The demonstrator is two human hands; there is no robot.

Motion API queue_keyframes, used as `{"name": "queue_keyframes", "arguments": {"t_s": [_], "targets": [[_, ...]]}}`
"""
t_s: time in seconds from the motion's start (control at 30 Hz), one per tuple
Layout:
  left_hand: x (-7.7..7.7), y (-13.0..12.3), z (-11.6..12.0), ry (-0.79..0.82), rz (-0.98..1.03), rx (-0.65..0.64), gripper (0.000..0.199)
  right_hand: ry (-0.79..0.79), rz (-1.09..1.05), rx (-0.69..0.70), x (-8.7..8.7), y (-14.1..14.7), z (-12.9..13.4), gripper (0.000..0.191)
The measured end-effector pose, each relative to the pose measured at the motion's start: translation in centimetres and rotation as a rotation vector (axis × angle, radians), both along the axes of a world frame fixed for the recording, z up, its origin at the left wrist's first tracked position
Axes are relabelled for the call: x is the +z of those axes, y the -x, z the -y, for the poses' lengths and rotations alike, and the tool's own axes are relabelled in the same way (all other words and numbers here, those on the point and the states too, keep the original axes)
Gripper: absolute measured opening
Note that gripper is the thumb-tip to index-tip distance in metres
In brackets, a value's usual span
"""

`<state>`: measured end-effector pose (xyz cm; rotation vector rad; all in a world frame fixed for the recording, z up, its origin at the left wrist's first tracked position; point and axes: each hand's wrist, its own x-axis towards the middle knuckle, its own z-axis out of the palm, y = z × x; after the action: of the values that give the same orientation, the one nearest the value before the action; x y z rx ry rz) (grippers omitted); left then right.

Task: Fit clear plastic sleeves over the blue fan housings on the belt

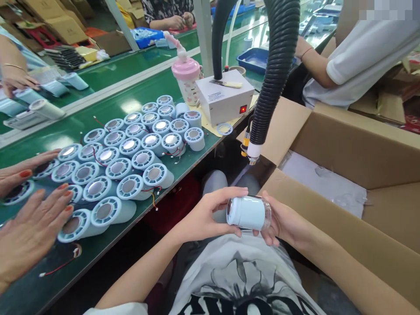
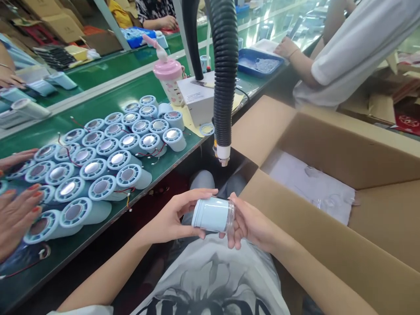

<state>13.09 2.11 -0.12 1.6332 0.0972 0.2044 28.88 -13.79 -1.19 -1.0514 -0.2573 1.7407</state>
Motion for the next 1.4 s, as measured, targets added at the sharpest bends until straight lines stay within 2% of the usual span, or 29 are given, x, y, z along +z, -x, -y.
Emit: {"name": "queue_keyframes", "arguments": {"t_s": [0.23,0.37,0.47,0.53,0.6,0.67,0.73,0.87,0.97,1.03,1.2,1.4], "targets": [[0.0,0.6,0.4,0.127,0.094,0.013,0.073,-0.044,0.062,0.029,1.3,0.5,0.3,0.053],[0.2,0.6,0.5,0.169,0.116,0.023,0.071,-0.108,0.178,0.06,1.3,0.7,0.8,0.056],[0.6,0.8,0.6,0.25,0.024,0.058,0.068,-0.245,0.542,0.011,0.9,0.5,1.2,0.065],[0.8,0.9,0.8,0.347,-0.056,0.1,0.064,-0.437,0.903,-0.064,0.5,0.2,1.5,0.067],[1.0,1.0,1.0,0.442,-0.139,0.12,0.058,-0.665,1.192,-0.081,0.1,-0.1,1.7,0.069],[1.1,1.1,1.1,0.483,-0.212,0.103,0.054,-0.804,1.299,-0.06,-0.2,-0.1,1.7,0.065],[1.2,1.2,1.0,0.443,-0.241,0.077,0.054,-0.761,1.16,-0.06,-0.2,0.0,1.7,0.061],[1.3,1.3,0.6,0.287,-0.161,0.033,0.066,-0.478,0.564,-0.087,0.0,0.7,1.6,0.047],[1.2,1.5,0.4,0.225,-0.136,-0.009,0.07,-0.398,0.405,-0.092,-0.1,0.9,1.5,0.044],[1.0,1.7,0.3,0.225,-0.147,-0.015,0.069,-0.38,0.464,-0.074,-0.2,0.9,1.5,0.045],[1.0,2.3,0.3,0.198,-0.171,0.022,0.07,-0.446,0.842,-0.001,-0.1,0.6,2.0,0.049],[0.8,2.3,0.6,0.106,-0.148,0.062,0.066,-0.686,1.486,-0.171,-0.2,1.4,2.0,0.036]]}}
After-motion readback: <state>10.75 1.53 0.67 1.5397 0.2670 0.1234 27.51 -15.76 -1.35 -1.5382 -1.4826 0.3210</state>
